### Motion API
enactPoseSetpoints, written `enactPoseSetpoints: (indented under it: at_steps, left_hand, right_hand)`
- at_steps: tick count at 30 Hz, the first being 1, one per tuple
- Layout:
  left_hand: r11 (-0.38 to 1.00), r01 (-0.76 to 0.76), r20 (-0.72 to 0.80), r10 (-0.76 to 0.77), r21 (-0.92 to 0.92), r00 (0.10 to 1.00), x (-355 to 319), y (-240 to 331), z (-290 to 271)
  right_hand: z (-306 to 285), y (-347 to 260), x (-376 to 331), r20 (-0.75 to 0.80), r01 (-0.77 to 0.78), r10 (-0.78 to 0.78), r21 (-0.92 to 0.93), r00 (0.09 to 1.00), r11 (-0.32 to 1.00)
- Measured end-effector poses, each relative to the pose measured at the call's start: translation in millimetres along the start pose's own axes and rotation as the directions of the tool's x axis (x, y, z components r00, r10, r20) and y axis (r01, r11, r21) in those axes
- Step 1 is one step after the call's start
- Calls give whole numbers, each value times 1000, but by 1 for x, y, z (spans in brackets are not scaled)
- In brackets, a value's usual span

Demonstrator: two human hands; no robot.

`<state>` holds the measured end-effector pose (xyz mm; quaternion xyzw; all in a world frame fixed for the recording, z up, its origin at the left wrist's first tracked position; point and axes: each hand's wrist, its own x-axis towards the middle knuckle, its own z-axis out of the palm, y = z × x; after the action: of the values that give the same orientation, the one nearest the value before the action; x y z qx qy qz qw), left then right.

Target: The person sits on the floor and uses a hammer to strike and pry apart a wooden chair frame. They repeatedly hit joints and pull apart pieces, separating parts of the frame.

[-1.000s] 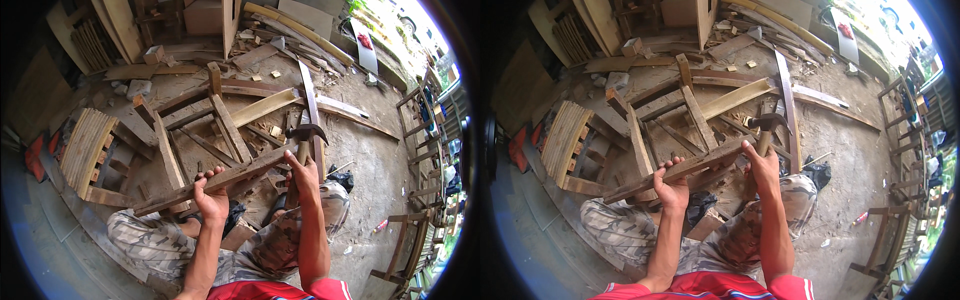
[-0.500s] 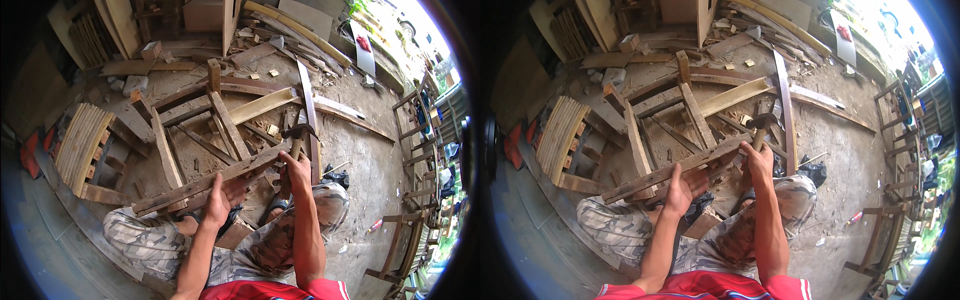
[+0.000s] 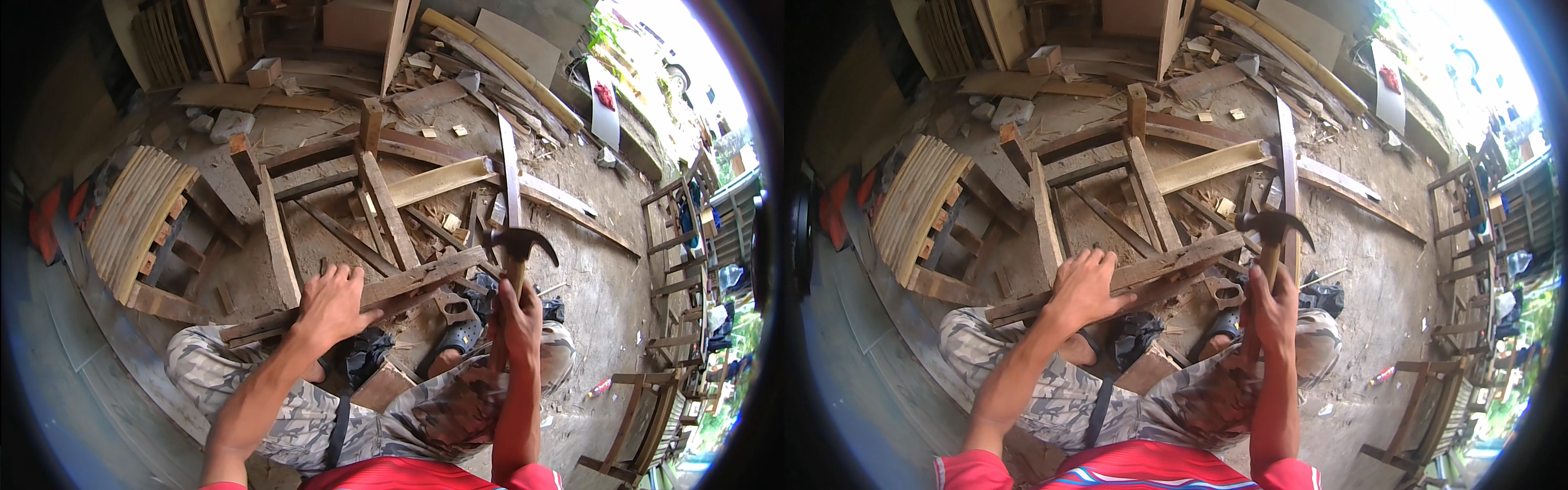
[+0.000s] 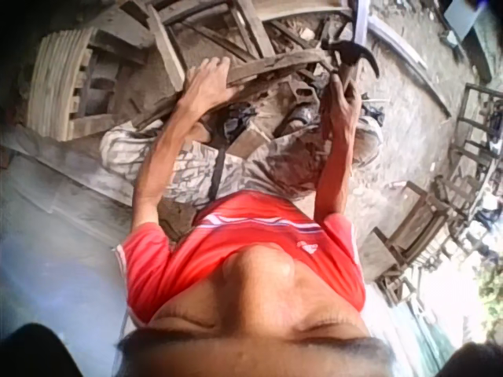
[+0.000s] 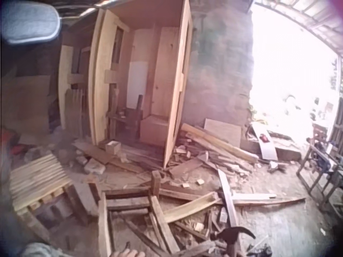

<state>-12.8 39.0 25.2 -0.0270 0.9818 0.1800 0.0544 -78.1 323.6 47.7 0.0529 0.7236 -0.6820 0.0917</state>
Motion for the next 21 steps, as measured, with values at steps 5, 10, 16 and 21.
enactPoseSetpoints:
  at_steps: [5,10,16,21]
  left_hand:
    - [998,0,37,2,-63,999,5,-12,16]
    - [998,-8,80,13,-66,997,7,-8,8]
    - [998,-14,67,17,-54,998,5,-10,10]
    - [999,4,90,1,-50,996,7,-7,8]
  right_hand:
    - [4,0,-38,186,-321,295,131,937,938]
    - [19,12,-42,77,-224,211,383,974,896]
    - [30,16,-53,141,-364,342,173,929,915]
    - [34,21,-48,-65,-189,219,313,973,931]
